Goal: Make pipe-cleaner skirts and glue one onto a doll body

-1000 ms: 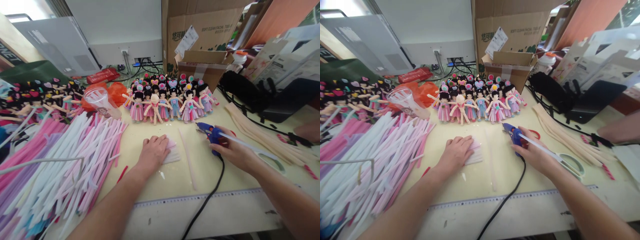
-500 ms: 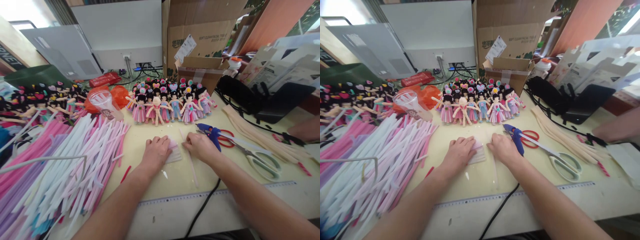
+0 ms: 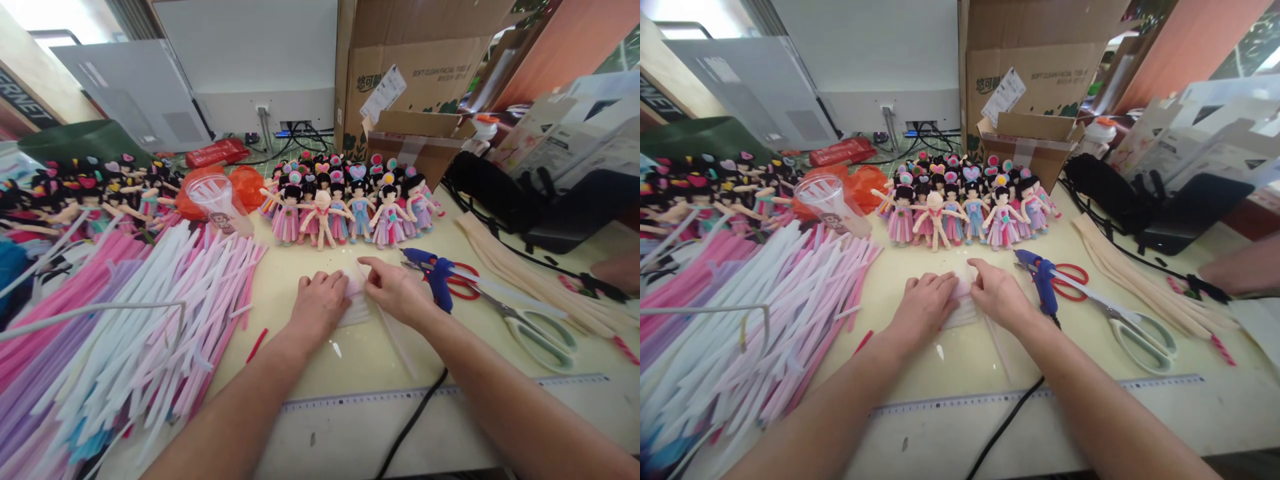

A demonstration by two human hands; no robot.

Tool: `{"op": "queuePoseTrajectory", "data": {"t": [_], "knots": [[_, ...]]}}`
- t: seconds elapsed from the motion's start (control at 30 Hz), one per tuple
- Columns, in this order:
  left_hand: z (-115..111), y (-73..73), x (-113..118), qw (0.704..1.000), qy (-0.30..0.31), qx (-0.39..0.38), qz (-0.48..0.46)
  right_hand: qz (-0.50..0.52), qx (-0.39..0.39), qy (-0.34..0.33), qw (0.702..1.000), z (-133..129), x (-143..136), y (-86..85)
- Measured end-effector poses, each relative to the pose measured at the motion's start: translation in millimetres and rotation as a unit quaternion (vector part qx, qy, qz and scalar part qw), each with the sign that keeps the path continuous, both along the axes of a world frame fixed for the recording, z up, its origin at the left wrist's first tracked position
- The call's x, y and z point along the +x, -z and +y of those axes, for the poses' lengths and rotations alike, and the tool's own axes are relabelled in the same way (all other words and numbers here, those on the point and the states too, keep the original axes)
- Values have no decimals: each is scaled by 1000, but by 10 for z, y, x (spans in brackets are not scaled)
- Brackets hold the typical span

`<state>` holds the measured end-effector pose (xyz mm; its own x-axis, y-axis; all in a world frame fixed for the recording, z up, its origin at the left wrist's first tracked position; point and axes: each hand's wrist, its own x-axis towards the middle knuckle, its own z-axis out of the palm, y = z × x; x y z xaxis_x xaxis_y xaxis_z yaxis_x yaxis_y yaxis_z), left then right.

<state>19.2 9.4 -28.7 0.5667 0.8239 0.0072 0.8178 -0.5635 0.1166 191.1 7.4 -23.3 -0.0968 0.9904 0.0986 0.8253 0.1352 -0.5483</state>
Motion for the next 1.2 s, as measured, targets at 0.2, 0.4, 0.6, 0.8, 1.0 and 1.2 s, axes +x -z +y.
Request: {"op": "queuePoseTrajectory", "data": {"t": [0.2,0.4,0.6,0.8,1.0,1.2], "knots": [[4,4,-1,1000,-1,0,0,-16,29,-46,998,22,11,103],[6,5,-6,1000,3,2,-4,-46,45,-84,994,16,19,167],[-2,10,-8,1000,4,11,-5,-78,29,-84,993,1,9,175],[-3,9,-12,1000,7,10,-1,-81,12,-88,993,-1,-11,157],[-4,6,-13,1000,8,11,4,-90,0,-80,993,-6,-23,162],[-4,3,-10,1000,6,7,1,-108,-15,-69,992,-20,-48,136]]}}
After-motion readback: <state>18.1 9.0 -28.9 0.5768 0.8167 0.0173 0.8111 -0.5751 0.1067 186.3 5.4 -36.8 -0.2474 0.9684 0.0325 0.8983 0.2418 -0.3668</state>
